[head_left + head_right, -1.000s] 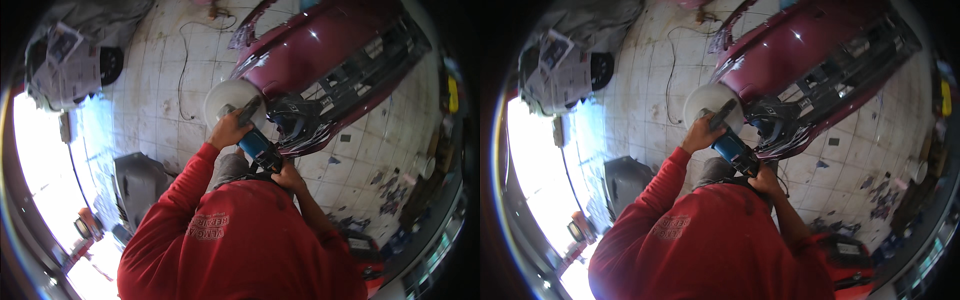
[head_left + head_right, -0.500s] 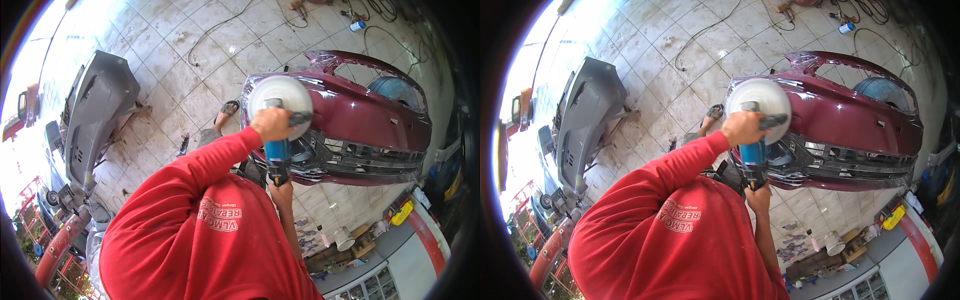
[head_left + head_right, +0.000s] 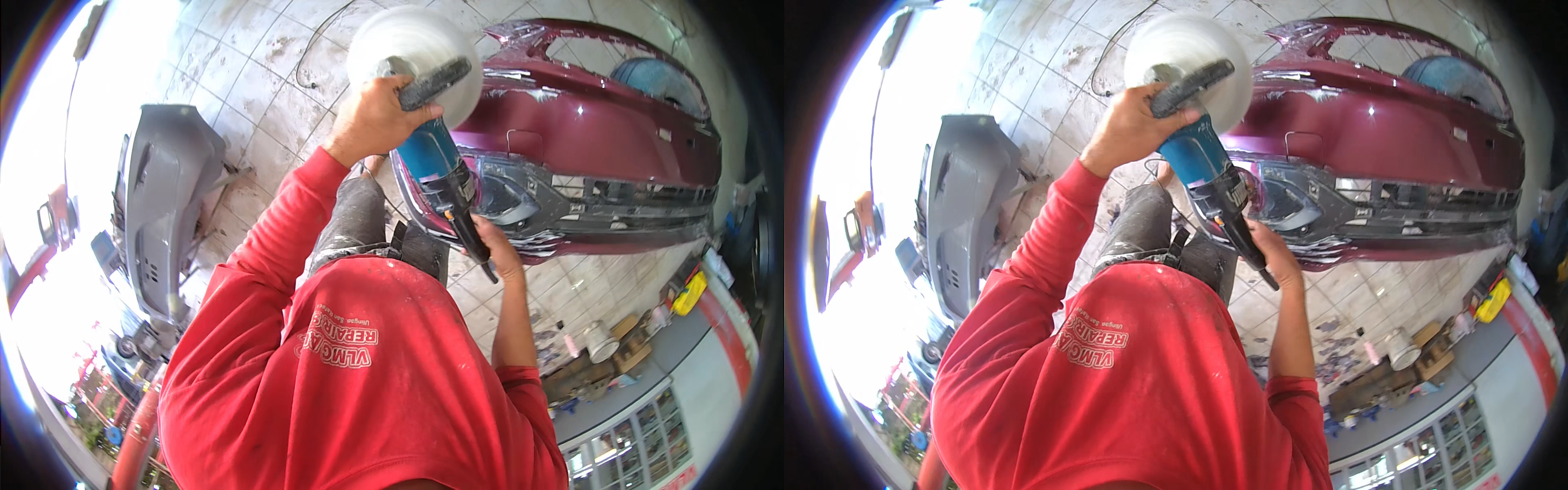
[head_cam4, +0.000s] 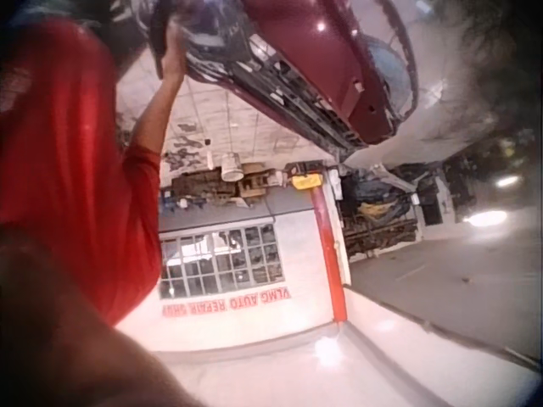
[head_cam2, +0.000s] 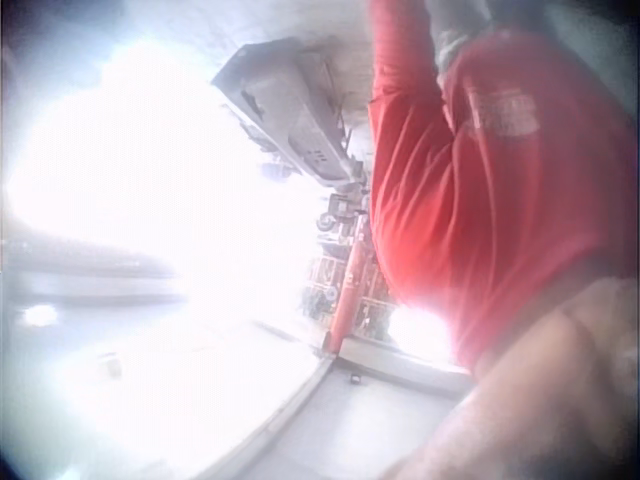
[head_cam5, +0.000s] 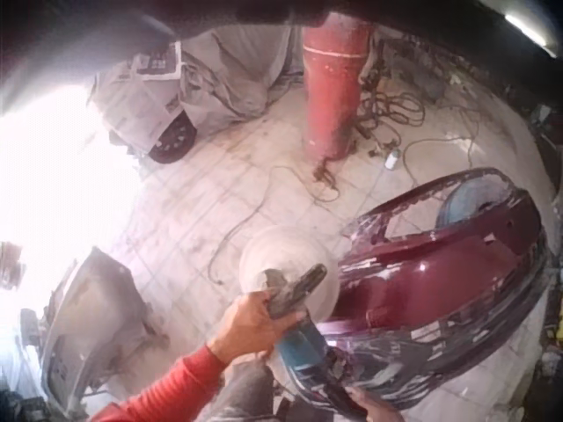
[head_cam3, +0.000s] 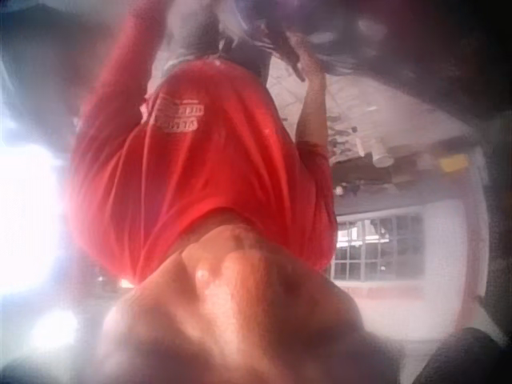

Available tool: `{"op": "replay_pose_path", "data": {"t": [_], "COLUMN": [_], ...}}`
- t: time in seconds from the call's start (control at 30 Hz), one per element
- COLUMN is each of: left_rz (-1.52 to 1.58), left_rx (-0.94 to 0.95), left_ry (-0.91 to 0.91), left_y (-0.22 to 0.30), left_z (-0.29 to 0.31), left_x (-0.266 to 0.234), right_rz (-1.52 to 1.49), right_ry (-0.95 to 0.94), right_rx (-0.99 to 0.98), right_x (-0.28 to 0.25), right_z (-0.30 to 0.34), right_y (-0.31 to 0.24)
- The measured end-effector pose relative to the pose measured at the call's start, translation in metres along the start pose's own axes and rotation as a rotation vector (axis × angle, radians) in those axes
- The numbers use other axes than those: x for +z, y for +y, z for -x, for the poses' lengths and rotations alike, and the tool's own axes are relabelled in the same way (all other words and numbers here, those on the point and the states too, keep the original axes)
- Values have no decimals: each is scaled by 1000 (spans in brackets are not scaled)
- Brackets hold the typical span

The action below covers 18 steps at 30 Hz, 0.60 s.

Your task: The person walks through a cluttered auto body workshop and begins polishing a detached maroon car bumper using a handheld rotary polisher with a white buffing pad. They move the tool across the bumper surface in overlapping passes, focusing on the front and side areas.

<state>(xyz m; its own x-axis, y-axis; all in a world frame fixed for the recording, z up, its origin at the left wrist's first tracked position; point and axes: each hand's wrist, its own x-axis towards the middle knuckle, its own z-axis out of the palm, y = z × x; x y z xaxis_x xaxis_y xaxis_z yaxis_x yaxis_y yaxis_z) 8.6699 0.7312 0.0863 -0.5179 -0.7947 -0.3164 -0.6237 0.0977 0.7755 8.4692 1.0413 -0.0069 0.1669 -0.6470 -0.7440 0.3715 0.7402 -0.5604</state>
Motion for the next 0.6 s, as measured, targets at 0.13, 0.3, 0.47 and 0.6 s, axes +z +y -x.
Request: {"op": "replay_pose_path", "data": {"t": [0.13,0.3,0.47,0.6], "left_rz": [185,164,64,113], "left_rx": [127,110,112,8], "left_ry": [20,40,227,400], "left_y": [9,30,21,18], "left_z": [-7,14,49,88], "left_x": [-39,-89,-124,-145], "right_rz": [-108,-340,-349,-191], "right_ry": [39,191,371,558], "right_rx": [49,-153,-183,-54], "right_x": [-16,41,80,94], "right_z": [9,28,53,80], "right_y": [67,118,180,254]}}
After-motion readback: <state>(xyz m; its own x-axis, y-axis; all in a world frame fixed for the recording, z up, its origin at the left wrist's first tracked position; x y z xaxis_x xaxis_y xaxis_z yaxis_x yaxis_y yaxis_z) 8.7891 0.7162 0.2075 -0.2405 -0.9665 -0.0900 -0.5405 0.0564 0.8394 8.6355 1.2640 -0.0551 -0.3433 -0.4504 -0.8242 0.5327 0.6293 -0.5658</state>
